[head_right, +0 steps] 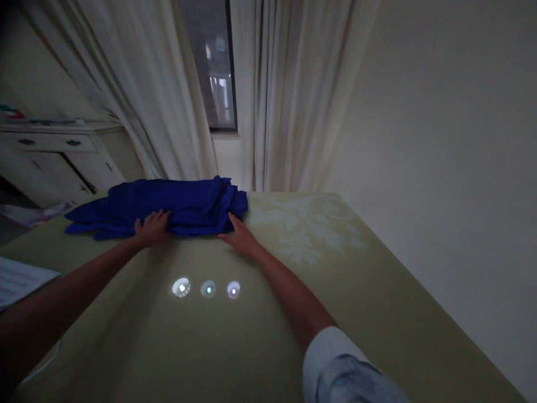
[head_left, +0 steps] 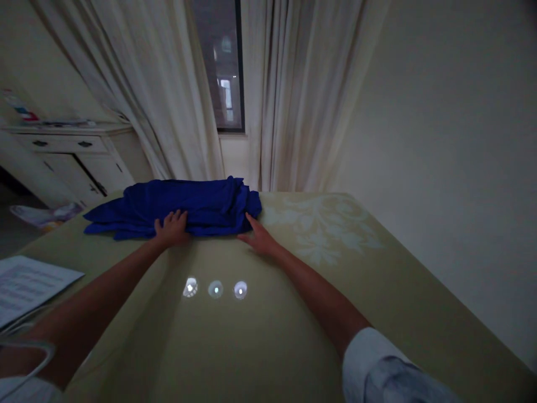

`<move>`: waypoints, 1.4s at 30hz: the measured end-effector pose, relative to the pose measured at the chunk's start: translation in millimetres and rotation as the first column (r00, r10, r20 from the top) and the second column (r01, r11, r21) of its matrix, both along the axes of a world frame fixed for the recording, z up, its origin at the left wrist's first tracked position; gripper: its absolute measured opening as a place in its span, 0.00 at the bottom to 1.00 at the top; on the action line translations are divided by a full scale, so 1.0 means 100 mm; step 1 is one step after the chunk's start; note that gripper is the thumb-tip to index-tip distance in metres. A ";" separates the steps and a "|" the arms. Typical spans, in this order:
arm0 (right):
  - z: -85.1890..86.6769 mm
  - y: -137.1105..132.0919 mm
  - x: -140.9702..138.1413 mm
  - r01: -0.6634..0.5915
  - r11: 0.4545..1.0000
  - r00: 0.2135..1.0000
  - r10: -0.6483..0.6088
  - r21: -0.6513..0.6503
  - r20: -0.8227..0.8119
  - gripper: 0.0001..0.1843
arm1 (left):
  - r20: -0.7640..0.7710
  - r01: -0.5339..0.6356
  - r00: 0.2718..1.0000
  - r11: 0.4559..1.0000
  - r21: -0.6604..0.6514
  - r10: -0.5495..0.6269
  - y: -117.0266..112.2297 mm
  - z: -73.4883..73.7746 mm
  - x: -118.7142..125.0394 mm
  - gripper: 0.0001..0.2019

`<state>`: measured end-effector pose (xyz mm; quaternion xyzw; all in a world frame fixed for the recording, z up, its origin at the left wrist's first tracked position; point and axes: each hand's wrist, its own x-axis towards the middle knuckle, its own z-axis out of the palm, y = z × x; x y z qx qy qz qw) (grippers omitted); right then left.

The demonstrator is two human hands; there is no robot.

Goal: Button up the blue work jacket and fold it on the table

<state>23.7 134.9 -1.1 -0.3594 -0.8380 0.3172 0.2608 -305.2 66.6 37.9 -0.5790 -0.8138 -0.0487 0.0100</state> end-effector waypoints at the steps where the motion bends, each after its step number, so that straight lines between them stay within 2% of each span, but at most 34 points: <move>1: 0.00 -0.09 0.22 -0.032 0.999 0.999 0.032 0.002 -0.012 0.51 | 0.010 0.082 0.997 0.996 0.017 -0.082 0.06 0.00 0.21 0.45; 4: 0.01 -0.54 0.97 -0.032 0.999 0.999 0.033 -0.015 0.038 0.46 | 0.026 0.297 0.953 0.950 0.095 -0.300 0.26 -0.02 0.76 0.49; 5: 0.01 -0.75 1.22 -0.009 1.000 0.998 0.011 -0.021 0.060 0.44 | 0.049 0.308 0.948 0.944 0.121 -0.316 0.31 -0.03 0.88 0.47; 7: 0.00 -1.19 1.66 0.047 0.998 0.994 -0.044 -0.030 0.097 0.42 | 0.154 0.259 0.947 0.954 0.153 -0.282 0.41 -0.01 0.98 0.39; 10: -0.02 -1.67 2.06 0.174 0.985 0.983 -0.174 0.009 0.052 0.34 | 0.327 0.207 0.913 0.968 0.140 -0.242 0.46 0.08 0.91 0.25; 12: -0.03 -1.78 2.13 0.268 0.963 0.963 -0.267 0.017 -0.044 0.27 | 0.364 0.202 0.902 0.973 0.114 -0.230 0.41 0.20 0.82 0.18; 14: -0.04 -1.76 2.10 0.360 0.933 0.927 -0.358 -0.005 -0.111 0.23 | 0.357 0.164 0.914 0.981 0.105 -0.191 0.32 0.36 0.78 0.15; 16: -0.04 -1.70 2.04 0.403 0.915 0.908 -0.401 -0.009 -0.121 0.23 | 0.339 0.089 0.932 0.988 0.129 -0.128 0.21 0.52 0.79 0.18; 19: -0.05 -1.65 1.98 0.394 0.919 0.911 -0.388 0.016 -0.142 0.21 | 0.293 -0.029 0.955 0.976 0.214 -0.035 0.05 0.79 0.92 0.24; 20: -0.05 -1.64 1.97 0.402 0.916 0.903 -0.396 -0.001 -0.165 0.20 | 0.266 -0.050 0.964 0.967 0.250 -0.019 -0.03 0.89 1.00 0.25; 22: -0.03 -1.61 1.97 0.442 0.888 0.856 -0.459 -0.124 -0.238 0.21 | 0.195 -0.029 0.980 0.947 0.320 -0.036 -0.25 1.06 1.25 0.25; 25: 0.04 -1.53 1.98 0.448 0.829 0.766 -0.549 -0.334 -0.334 0.28 | 0.146 0.151 0.966 0.925 0.348 -0.213 -0.78 1.20 1.86 0.23; 26: 0.07 -1.51 2.01 0.437 0.818 0.750 -0.561 -0.374 -0.350 0.32 | 0.186 0.230 0.935 0.915 0.332 -0.303 -0.99 1.19 2.11 0.22; 27: 0.11 -1.49 2.04 0.428 0.810 0.741 -0.568 -0.400 -0.358 0.37 | 0.250 0.337 0.872 0.886 0.319 -0.422 -1.20 1.15 2.35 0.21; 28: 0.14 -1.48 2.10 0.427 0.800 0.735 -0.579 -0.421 -0.353 0.41 | 0.332 0.465 0.765 0.830 0.308 -0.552 -1.40 1.09 2.56 0.23; 29: 0.17 -1.48 2.17 0.432 0.784 0.730 -0.594 -0.446 -0.337 0.44 | 0.418 0.602 0.613 0.739 0.303 -0.670 -1.56 1.00 2.72 0.29; 30: 0.20 -1.49 2.27 0.448 0.762 0.723 -0.617 -0.468 -0.311 0.46 | 0.484 0.681 0.496 0.669 0.298 -0.721 -1.70 0.91 2.83 0.35; 31: 0.23 -1.51 2.38 0.472 0.736 0.714 -0.642 -0.485 -0.279 0.45 | 0.524 0.723 0.423 0.624 0.297 -0.739 -1.80 0.80 2.86 0.39; 32: 0.25 -1.53 2.52 0.500 0.711 0.704 -0.666 -0.494 -0.247 0.44 | 0.533 0.724 0.422 0.626 0.289 -0.734 -1.85 0.70 2.81 0.41; 33: 0.26 -1.57 2.66 0.523 0.692 0.695 -0.684 -0.497 -0.221 0.41 | 0.510 0.689 0.490 0.673 0.270 -0.706 -1.88 0.59 2.70 0.39; 35: 0.27 -1.66 2.94 0.547 0.665 0.681 -0.707 -0.509 -0.192 0.40 | 0.386 0.519 0.730 0.825 0.224 -0.564 -1.85 0.38 2.33 0.36; 37: 0.27 -1.76 3.16 0.557 0.645 0.672 -0.720 -0.523 -0.173 0.49 | 0.249 0.271 0.918 0.946 0.178 -0.309 -1.79 0.21 1.93 0.38; 39: 0.26 -1.81 3.27 0.582 0.635 0.670 -0.729 -0.508 -0.143 0.61 | 0.213 0.018 0.976 0.991 0.136 -0.047 -1.73 0.11 1.61 0.44; 41: 0.26 -1.81 3.26 0.599 0.673 0.705 -0.700 -0.434 -0.113 0.65 | 0.272 -0.191 0.949 0.977 0.092 0.160 -1.67 0.08 1.45 0.51; 42: 0.27 -1.79 3.22 0.604 0.704 0.730 -0.677 -0.374 -0.094 0.65 | 0.334 -0.262 0.915 0.963 0.070 0.225 -1.64 0.09 1.42 0.53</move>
